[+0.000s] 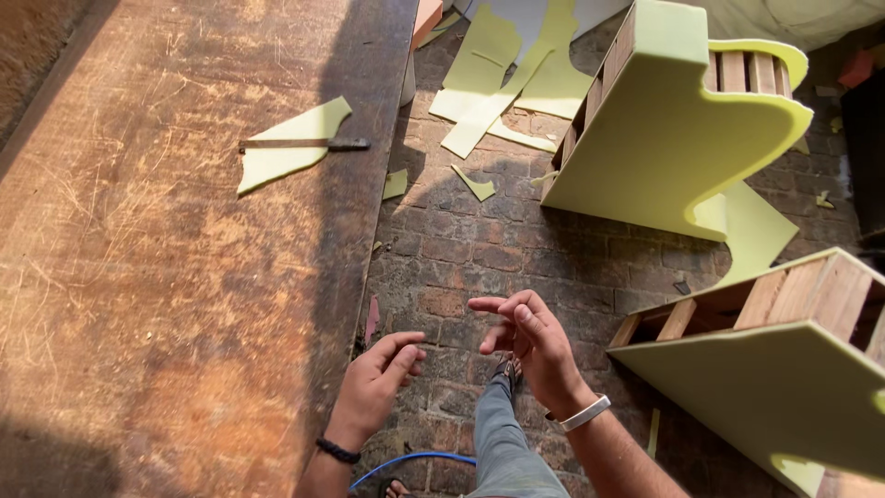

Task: The person applies adhesive to a wooden chair frame using a spray gun, then places and trims yellow foam pieces to fit the seat and backrest. The person repeats this process for multiple sections of the chair.

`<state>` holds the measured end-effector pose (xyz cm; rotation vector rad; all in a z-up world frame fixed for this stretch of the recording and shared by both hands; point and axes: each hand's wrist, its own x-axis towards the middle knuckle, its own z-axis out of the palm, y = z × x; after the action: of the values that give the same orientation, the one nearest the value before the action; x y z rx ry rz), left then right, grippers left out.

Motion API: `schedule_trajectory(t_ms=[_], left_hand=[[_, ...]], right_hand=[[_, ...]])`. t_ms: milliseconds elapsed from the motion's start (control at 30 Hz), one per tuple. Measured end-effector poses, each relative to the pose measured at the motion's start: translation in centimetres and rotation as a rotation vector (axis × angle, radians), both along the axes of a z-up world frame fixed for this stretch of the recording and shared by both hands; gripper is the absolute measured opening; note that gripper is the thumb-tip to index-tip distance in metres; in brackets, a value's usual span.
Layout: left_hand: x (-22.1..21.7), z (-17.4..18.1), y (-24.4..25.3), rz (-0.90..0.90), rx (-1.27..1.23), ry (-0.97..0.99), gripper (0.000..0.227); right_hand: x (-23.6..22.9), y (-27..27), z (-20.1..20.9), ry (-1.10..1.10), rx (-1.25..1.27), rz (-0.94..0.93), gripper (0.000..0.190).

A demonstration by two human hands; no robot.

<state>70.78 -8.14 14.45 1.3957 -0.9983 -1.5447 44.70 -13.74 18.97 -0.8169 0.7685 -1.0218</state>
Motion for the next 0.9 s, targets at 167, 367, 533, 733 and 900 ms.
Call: schedule_trajectory(t_ms=[167,367,533,733,900], left_hand=[[-9.9,4.9,-12.9,-0.029,-0.031,0.153,0.04],[-18.4,6.1,-21.6,-0.076,-0.038,0.169,0.025],[-20.9,5.8,-27.7,-0.198,0.053,0.275,0.024],[-21.0,4.2,-35.7,-0.281,0.124,0.323,0.031],[-20.3,2.0,-44.9,-0.292,0.158,0.296,0.032]], right_hand=[[-5.7,-9.9,0.9,-0.044,-0.018,0.127,0.04],[-13.0,-16.7,2.8,0.091,-0.099,0.194,0.052],[-16.4,-21.1,3.6,0.085,-0.069,0.136,0.063],[-17.2,-29.0,2.8,0.106,-0.051,0.123,0.078],[-16.2,-38.2,0.6,0.235,0.014,0.103,0.075]])
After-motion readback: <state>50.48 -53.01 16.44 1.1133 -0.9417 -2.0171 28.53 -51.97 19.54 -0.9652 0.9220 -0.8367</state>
